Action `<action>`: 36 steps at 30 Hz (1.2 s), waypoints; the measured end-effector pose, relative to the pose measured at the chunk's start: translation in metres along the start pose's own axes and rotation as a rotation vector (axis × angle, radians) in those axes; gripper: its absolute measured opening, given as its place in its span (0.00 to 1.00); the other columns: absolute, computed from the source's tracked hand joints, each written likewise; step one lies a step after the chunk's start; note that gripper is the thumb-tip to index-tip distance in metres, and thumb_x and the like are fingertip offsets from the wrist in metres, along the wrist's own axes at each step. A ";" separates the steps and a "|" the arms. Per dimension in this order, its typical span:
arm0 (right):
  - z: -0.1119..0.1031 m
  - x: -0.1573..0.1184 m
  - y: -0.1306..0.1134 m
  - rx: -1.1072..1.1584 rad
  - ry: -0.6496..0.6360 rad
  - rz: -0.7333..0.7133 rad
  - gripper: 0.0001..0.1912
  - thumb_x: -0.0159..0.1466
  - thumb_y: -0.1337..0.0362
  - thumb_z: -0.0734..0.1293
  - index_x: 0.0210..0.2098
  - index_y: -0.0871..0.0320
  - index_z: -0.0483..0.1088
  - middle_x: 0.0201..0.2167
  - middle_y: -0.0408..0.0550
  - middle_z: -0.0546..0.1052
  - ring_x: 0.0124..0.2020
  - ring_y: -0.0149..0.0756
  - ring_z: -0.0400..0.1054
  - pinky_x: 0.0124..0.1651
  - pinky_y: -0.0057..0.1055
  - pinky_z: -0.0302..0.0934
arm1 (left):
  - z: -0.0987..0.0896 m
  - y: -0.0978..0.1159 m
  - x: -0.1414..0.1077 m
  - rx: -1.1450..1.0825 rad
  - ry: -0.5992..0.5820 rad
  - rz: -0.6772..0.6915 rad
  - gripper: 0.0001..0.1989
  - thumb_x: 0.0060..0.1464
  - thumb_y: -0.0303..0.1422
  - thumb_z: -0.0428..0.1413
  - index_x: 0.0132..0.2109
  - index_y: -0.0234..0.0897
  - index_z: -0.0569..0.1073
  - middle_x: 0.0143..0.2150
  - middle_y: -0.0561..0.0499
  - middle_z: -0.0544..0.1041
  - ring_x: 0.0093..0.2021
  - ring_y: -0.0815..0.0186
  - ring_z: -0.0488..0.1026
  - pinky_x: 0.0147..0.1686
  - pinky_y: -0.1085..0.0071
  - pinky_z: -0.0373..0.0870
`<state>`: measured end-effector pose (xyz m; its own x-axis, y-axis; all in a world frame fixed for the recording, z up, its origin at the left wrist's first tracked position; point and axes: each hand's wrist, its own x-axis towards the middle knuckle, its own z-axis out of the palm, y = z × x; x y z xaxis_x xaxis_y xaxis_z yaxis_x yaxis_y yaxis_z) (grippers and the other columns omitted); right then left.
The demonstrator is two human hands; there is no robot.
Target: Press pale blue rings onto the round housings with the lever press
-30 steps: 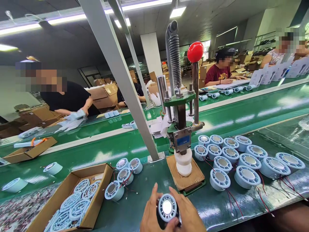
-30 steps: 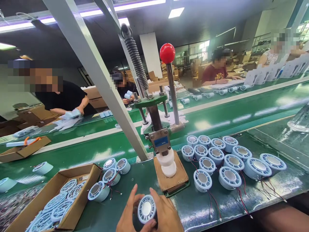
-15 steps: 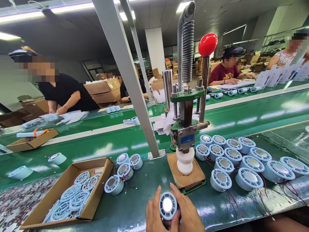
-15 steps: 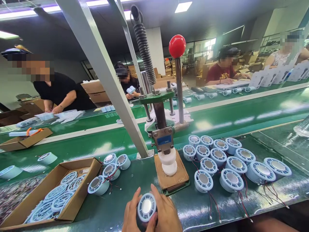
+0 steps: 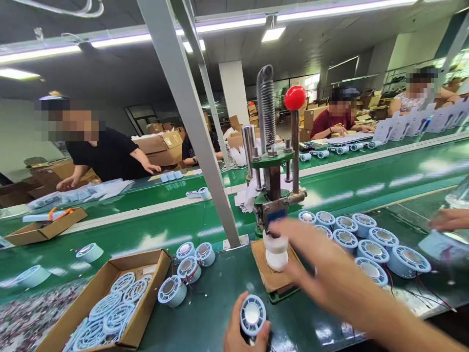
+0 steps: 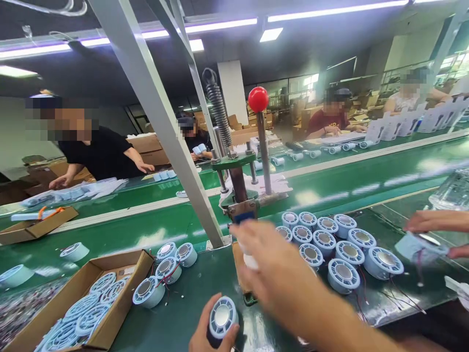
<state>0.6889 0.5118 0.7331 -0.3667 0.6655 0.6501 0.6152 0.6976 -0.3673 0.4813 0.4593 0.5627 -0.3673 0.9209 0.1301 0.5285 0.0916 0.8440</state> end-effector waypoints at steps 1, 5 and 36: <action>-0.032 0.030 0.003 -0.060 0.186 -0.039 0.24 0.64 0.70 0.63 0.60 0.57 0.64 0.57 0.52 0.69 0.60 0.43 0.63 0.63 0.45 0.61 | -0.005 0.009 0.010 -0.019 -0.036 -0.040 0.29 0.45 0.39 0.57 0.55 0.35 0.71 0.48 0.44 0.80 0.48 0.52 0.76 0.51 0.57 0.70; -0.106 0.150 0.030 -0.155 0.664 -0.093 0.22 0.63 0.71 0.66 0.57 0.61 0.67 0.49 0.52 0.73 0.50 0.38 0.68 0.53 0.35 0.65 | -0.012 0.053 0.053 -0.105 -0.118 -0.024 0.32 0.41 0.43 0.61 0.54 0.35 0.72 0.50 0.43 0.79 0.49 0.51 0.75 0.52 0.57 0.69; -0.074 0.224 0.074 0.547 0.635 -0.024 0.14 0.65 0.72 0.56 0.28 0.64 0.70 0.22 0.39 0.71 0.14 0.23 0.66 0.13 0.18 0.53 | 0.073 0.098 0.068 -0.395 -0.164 0.179 0.23 0.47 0.32 0.62 0.52 0.35 0.72 0.47 0.45 0.80 0.46 0.59 0.76 0.49 0.62 0.70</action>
<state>0.7038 0.6928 0.9012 0.1881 0.4871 0.8528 0.1270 0.8490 -0.5130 0.5639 0.5587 0.6166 -0.1539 0.9598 0.2347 0.2284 -0.1965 0.9535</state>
